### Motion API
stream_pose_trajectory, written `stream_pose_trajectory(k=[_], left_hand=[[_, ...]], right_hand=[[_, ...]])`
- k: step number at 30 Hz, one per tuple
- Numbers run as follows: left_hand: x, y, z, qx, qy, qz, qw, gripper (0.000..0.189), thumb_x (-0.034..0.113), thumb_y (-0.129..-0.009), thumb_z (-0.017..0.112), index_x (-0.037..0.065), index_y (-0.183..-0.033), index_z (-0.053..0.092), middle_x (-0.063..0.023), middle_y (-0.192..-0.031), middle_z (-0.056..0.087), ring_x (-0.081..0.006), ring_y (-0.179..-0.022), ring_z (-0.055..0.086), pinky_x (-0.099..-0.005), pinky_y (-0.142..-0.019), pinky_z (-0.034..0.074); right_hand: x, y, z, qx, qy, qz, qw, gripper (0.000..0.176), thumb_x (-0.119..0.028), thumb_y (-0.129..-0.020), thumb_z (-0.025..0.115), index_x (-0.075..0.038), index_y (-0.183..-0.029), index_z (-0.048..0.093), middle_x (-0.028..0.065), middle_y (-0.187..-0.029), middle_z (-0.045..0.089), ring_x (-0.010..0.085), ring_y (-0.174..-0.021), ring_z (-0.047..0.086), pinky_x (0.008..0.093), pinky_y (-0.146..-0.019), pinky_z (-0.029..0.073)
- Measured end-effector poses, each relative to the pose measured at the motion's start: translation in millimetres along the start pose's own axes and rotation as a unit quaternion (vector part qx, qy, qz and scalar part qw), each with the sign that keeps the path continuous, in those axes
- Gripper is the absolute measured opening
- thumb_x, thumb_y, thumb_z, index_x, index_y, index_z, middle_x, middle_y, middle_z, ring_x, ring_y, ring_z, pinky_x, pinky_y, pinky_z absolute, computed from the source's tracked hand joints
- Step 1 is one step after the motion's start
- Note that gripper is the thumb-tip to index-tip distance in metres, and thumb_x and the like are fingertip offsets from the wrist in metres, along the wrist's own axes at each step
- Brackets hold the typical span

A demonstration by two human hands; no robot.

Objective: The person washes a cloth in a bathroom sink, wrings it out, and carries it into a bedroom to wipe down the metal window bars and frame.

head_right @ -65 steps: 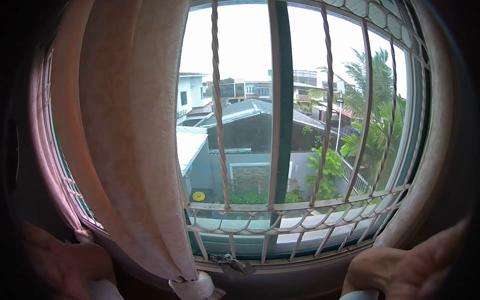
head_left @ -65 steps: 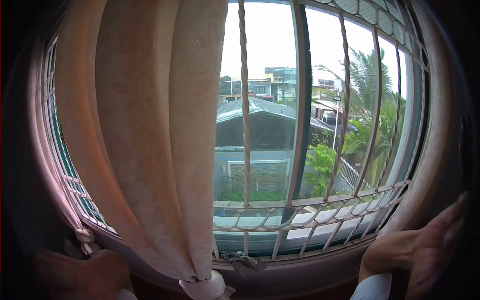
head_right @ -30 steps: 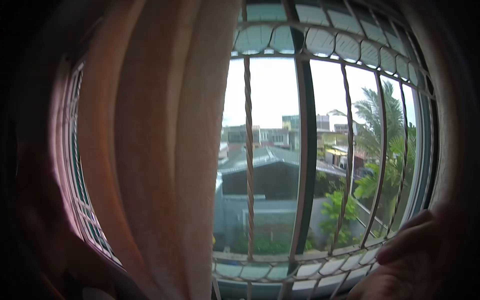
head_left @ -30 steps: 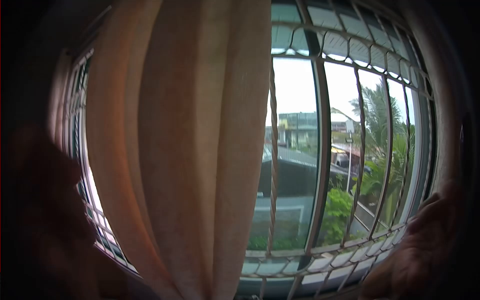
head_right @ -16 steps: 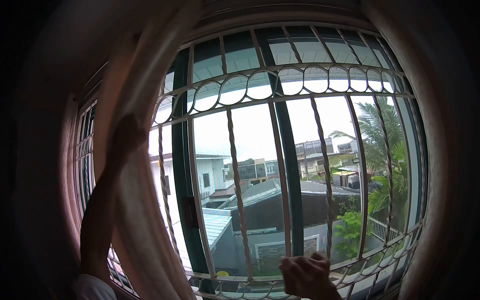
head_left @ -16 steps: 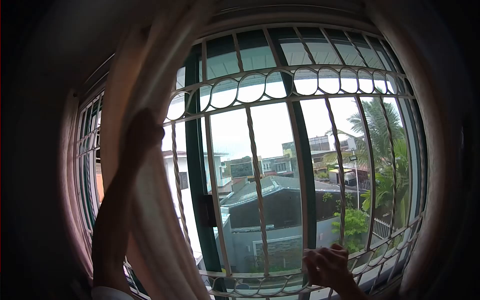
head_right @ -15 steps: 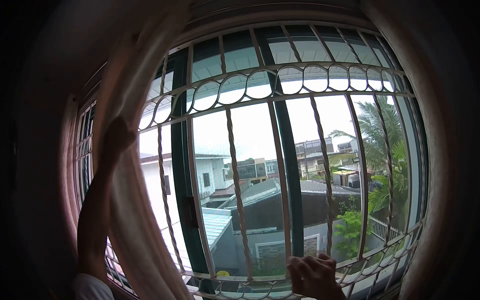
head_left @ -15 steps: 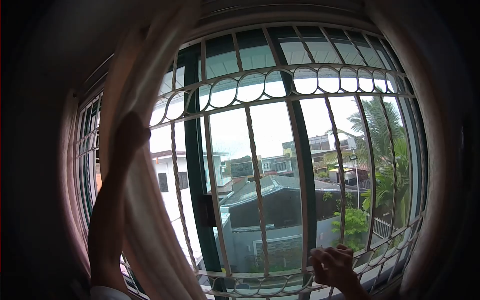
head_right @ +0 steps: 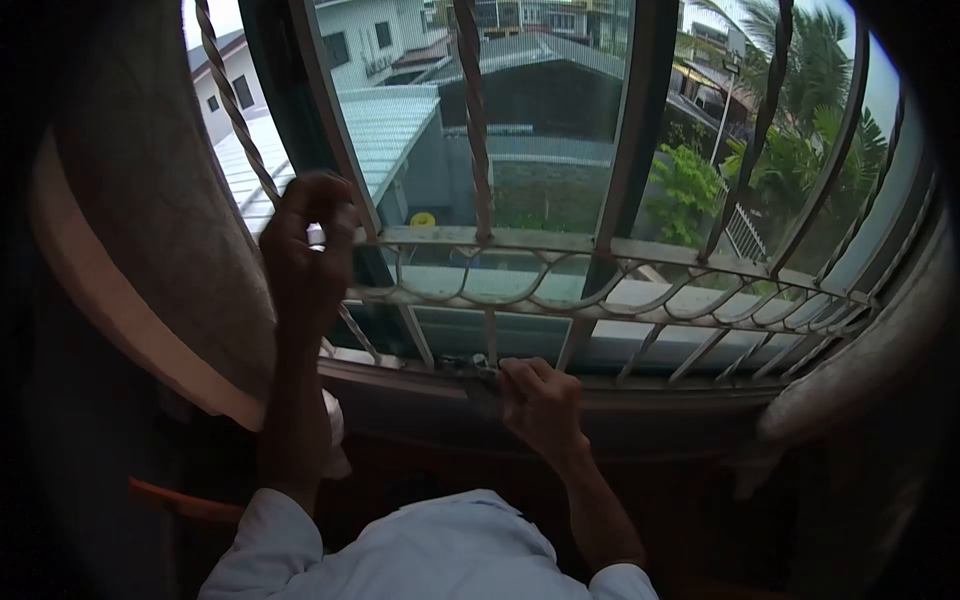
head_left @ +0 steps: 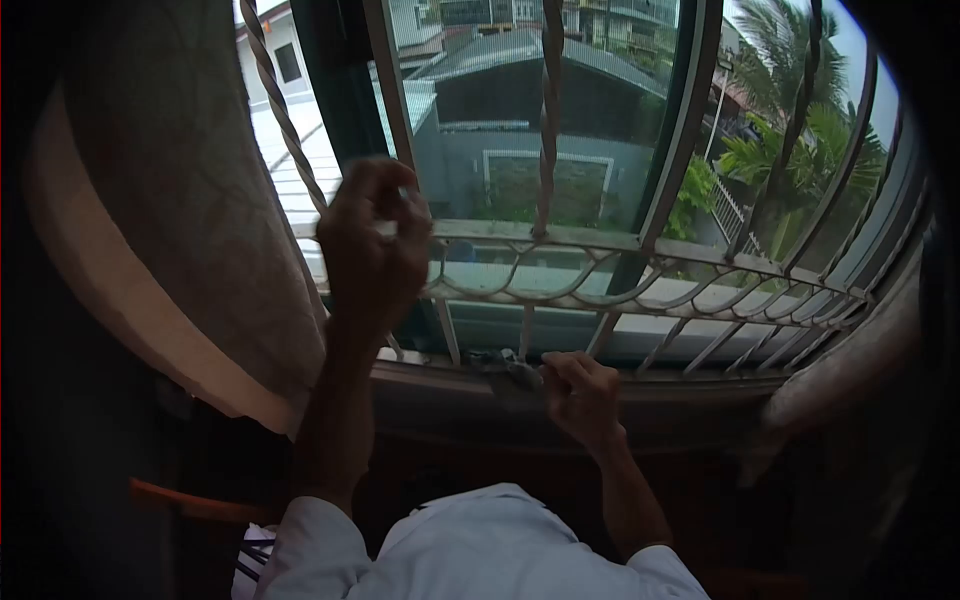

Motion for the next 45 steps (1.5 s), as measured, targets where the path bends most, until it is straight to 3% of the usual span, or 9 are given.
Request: stream_pose_trajectory(k=[5, 12, 15, 17, 26, 28, 32, 35, 45], left_hand=[[-51.6, 244.8, 94.8, -0.279, -0.023, -0.107, 0.954, 0.024, -0.003, -0.08, 0.066, 0.002, -0.102, 0.059, -0.0132, -0.078, 0.059, -0.0333, -0.067, 0.065, -0.0415, -0.065, 0.053], [-110.7, 302.9, 141.4, -0.349, -0.084, -0.118, 0.926, 0.035, -0.002, -0.077, 0.068, 0.003, -0.109, 0.056, -0.0175, -0.104, 0.055, -0.0421, -0.095, 0.062, -0.0479, -0.074, 0.052], [-91.4, 289.6, 125.7, -0.34, -0.079, -0.022, 0.937, 0.033, -0.004, -0.075, 0.067, 0.003, -0.105, 0.059, -0.0159, -0.104, 0.056, -0.0395, -0.096, 0.06, -0.0453, -0.077, 0.05], [-78.7, 278.9, 124.2, -0.304, -0.052, -0.007, 0.951, 0.027, -0.004, -0.072, 0.069, 0.003, -0.097, 0.061, -0.0145, -0.104, 0.056, -0.0367, -0.096, 0.057, -0.0436, -0.079, 0.049], [-59.1, 263.8, 134.3, -0.313, 0.218, -0.183, 0.906, 0.025, 0.003, -0.074, 0.079, 0.001, -0.091, 0.059, -0.0118, -0.111, 0.062, -0.0241, -0.101, 0.058, -0.0339, -0.082, 0.047], [-78.5, 291.1, 151.3, -0.277, 0.486, -0.457, 0.692, 0.02, 0.008, -0.085, 0.079, 0.003, -0.094, 0.062, -0.0031, -0.1, 0.064, -0.0111, -0.09, 0.056, -0.0254, -0.08, 0.045], [-76.8, 295.7, 157.3, -0.261, 0.543, -0.511, 0.613, 0.014, 0.01, -0.093, 0.073, 0.002, -0.102, 0.067, 0.0029, -0.089, 0.065, -0.0032, -0.082, 0.057, -0.018, -0.077, 0.045], [-47.7, 275.6, 160.1, -0.353, 0.48, -0.445, 0.668, 0.014, 0.008, -0.092, 0.073, 0.002, -0.104, 0.068, 0.0019, -0.092, 0.066, -0.0037, -0.084, 0.058, -0.0201, -0.074, 0.047], [-28.9, 171.1, 112.3, -0.328, 0.282, -0.232, 0.871, 0.015, 0.004, -0.083, 0.081, -0.001, -0.092, 0.07, -0.0021, -0.078, 0.07, -0.0053, -0.07, 0.059, -0.0213, -0.063, 0.047]], right_hand=[[40.7, 75.3, 48.7, -0.034, 0.093, 0.123, 0.987, 0.019, -0.01, -0.079, 0.078, -0.006, -0.095, 0.067, 0.0121, -0.088, 0.068, 0.0325, -0.069, 0.068, 0.0404, -0.06, 0.054], [66.0, 77.4, 76.7, -0.053, 0.225, 0.112, 0.966, 0.021, -0.008, -0.084, 0.07, -0.004, -0.102, 0.061, 0.0164, -0.099, 0.065, 0.0351, -0.088, 0.065, 0.0378, -0.072, 0.052], [89.8, 86.1, 73.1, -0.037, -0.12, 0.213, 0.969, 0.012, -0.008, -0.089, 0.063, -0.003, -0.097, 0.056, 0.0152, -0.109, 0.068, 0.0257, -0.082, 0.063, 0.0304, -0.071, 0.049], [106.8, 101.0, 84.9, -0.038, -0.397, 0.409, 0.82, 0.007, -0.009, -0.094, 0.055, -0.003, -0.092, 0.053, 0.0147, -0.118, 0.067, 0.0125, -0.079, 0.057, 0.0239, -0.071, 0.047], [123.3, 106.4, 58.3, 0.076, -0.566, 0.484, 0.663, 0.005, -0.014, -0.098, 0.052, -0.01, -0.097, 0.053, -0.0069, -0.078, 0.047, -0.0005, -0.064, 0.042, 0.0174, -0.058, 0.037], [124.7, 110.5, 49.9, 0.059, -0.553, 0.483, 0.676, 0.007, -0.015, -0.097, 0.053, -0.009, -0.1, 0.054, -0.0063, -0.079, 0.048, -0.0006, -0.065, 0.044, 0.0175, -0.059, 0.038], [108.1, 92.2, 39.3, -0.005, -0.585, 0.456, 0.671, 0.029, -0.027, -0.095, 0.063, -0.005, -0.114, 0.057, -0.0041, -0.088, 0.056, 0.0022, -0.074, 0.054, 0.0184, -0.066, 0.044], [61.3, 44.2, 25.1, -0.112, -0.412, 0.195, 0.883, 0.052, -0.034, -0.088, 0.076, -0.003, -0.125, 0.056, -0.0004, -0.099, 0.063, 0.0077, -0.087, 0.06, 0.0224, -0.078, 0.048], [32.5, 34.3, 50.2, -0.09, -0.538, 0.263, 0.796, 0.022, -0.015, -0.095, 0.068, 0.001, -0.108, 0.06, 0.0116, -0.12, 0.062, 0.0134, -0.105, 0.056, 0.0275, -0.092, 0.044]])
Point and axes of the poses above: each hand's wrist, its own y-axis away from the middle knuckle, its own z-axis out of the palm, x = y × z, the point moved 10 cm from there along -y, towards the middle knuckle
